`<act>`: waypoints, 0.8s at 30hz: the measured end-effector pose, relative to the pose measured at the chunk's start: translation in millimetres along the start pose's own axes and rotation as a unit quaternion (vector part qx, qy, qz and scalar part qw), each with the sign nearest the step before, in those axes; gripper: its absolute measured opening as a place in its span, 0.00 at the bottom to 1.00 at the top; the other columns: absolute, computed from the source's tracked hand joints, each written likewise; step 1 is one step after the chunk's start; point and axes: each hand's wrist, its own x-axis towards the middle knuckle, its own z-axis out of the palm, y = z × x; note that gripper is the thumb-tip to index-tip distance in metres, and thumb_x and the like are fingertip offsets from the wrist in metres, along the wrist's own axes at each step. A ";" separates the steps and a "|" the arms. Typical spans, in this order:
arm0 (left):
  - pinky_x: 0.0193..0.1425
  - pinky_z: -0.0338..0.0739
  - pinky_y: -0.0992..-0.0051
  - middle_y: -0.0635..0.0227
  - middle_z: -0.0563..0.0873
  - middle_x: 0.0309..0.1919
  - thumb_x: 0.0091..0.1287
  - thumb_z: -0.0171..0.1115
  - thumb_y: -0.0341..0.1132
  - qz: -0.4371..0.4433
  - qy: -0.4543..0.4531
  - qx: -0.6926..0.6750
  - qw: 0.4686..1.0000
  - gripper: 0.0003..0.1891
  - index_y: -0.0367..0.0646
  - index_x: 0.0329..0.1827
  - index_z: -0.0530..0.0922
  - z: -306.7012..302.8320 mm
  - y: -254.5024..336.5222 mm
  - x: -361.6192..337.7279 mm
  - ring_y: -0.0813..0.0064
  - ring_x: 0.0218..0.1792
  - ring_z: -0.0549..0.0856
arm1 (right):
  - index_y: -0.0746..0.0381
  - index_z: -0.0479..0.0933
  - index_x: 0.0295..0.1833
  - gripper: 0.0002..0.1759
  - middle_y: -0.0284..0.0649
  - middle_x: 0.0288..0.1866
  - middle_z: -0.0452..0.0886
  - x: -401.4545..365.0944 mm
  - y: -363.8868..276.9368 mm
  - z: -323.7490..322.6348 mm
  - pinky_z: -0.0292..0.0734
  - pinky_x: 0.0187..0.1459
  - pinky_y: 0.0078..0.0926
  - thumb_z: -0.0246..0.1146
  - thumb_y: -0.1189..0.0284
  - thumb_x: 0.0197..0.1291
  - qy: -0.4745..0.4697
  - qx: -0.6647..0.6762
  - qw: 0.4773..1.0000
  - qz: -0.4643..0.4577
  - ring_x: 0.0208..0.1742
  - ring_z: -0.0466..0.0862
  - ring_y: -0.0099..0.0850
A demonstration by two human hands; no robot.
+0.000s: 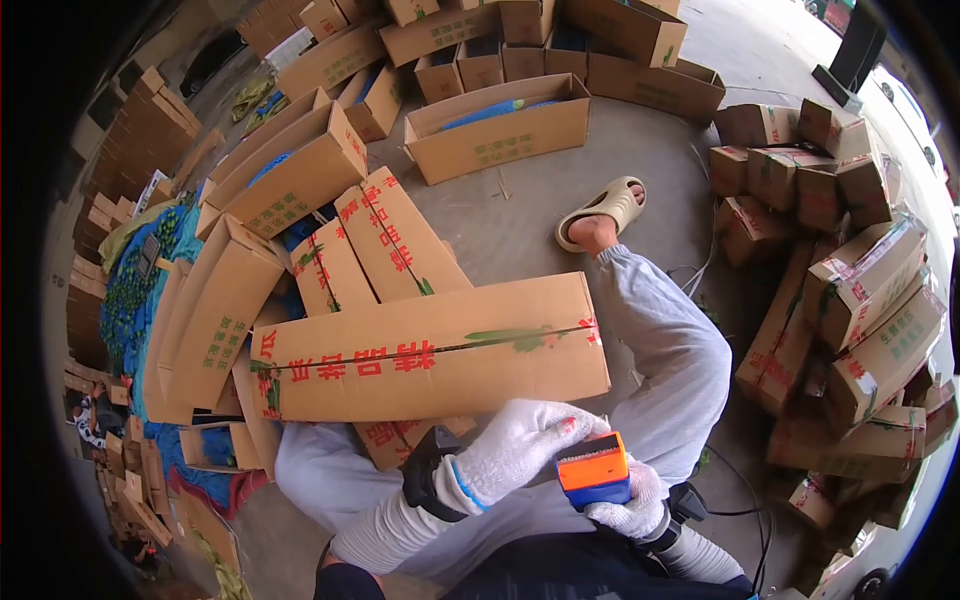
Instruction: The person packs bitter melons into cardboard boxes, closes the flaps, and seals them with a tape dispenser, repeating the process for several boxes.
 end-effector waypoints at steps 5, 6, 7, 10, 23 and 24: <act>0.48 0.83 0.72 0.57 0.91 0.39 0.76 0.54 0.30 0.230 0.095 0.394 0.885 0.12 0.31 0.45 0.85 10.3 17.2 1.6 0.67 0.40 0.90 | 0.63 0.85 0.41 0.13 0.40 0.37 0.87 -20.3 2.4 12.0 0.79 0.45 0.30 0.75 0.66 0.56 0.023 0.113 0.992 0.054 0.39 0.86 0.33; 0.48 0.83 0.72 0.57 0.91 0.39 0.76 0.54 0.30 0.237 0.107 0.393 0.882 0.12 0.32 0.45 0.85 9.3 28.9 8.2 0.68 0.41 0.90 | 0.63 0.85 0.41 0.13 0.40 0.37 0.87 -18.5 1.0 11.0 0.79 0.45 0.30 0.75 0.66 0.56 0.027 0.091 0.994 0.047 0.39 0.85 0.33; 0.48 0.83 0.72 0.57 0.91 0.40 0.76 0.54 0.30 0.243 0.122 0.389 0.880 0.12 0.32 0.44 0.85 7.4 41.5 16.2 0.68 0.41 0.90 | 0.63 0.85 0.41 0.13 0.40 0.36 0.87 -19.3 -0.5 10.2 0.79 0.45 0.30 0.74 0.66 0.56 0.028 0.069 0.996 0.044 0.38 0.85 0.33; 0.52 0.82 0.71 0.55 0.90 0.42 0.77 0.54 0.30 0.273 0.284 0.332 0.857 0.12 0.30 0.46 0.84 -63.1 78.7 72.4 0.70 0.45 0.89 | 0.64 0.84 0.46 0.14 0.35 0.38 0.87 -26.3 25.6 14.5 0.78 0.46 0.26 0.73 0.66 0.59 0.020 0.010 0.996 0.087 0.40 0.83 0.24; 0.49 0.79 0.62 0.56 0.87 0.40 0.69 0.55 0.33 0.022 0.097 0.527 0.844 0.09 0.42 0.48 0.80 -108.5 38.6 112.9 0.54 0.44 0.86 | 0.60 0.77 0.63 0.32 0.39 0.58 0.83 90.3 170.6 -20.3 0.79 0.58 0.30 0.78 0.63 0.54 -0.294 0.038 0.951 0.092 0.56 0.83 0.31; 0.48 0.79 0.62 0.55 0.87 0.39 0.69 0.55 0.33 0.028 0.110 0.534 0.838 0.09 0.41 0.46 0.81 -105.2 38.1 110.9 0.53 0.43 0.86 | 0.61 0.76 0.63 0.32 0.39 0.59 0.82 117.6 176.8 -30.8 0.79 0.58 0.30 0.77 0.63 0.55 -0.304 0.021 0.948 0.088 0.57 0.83 0.31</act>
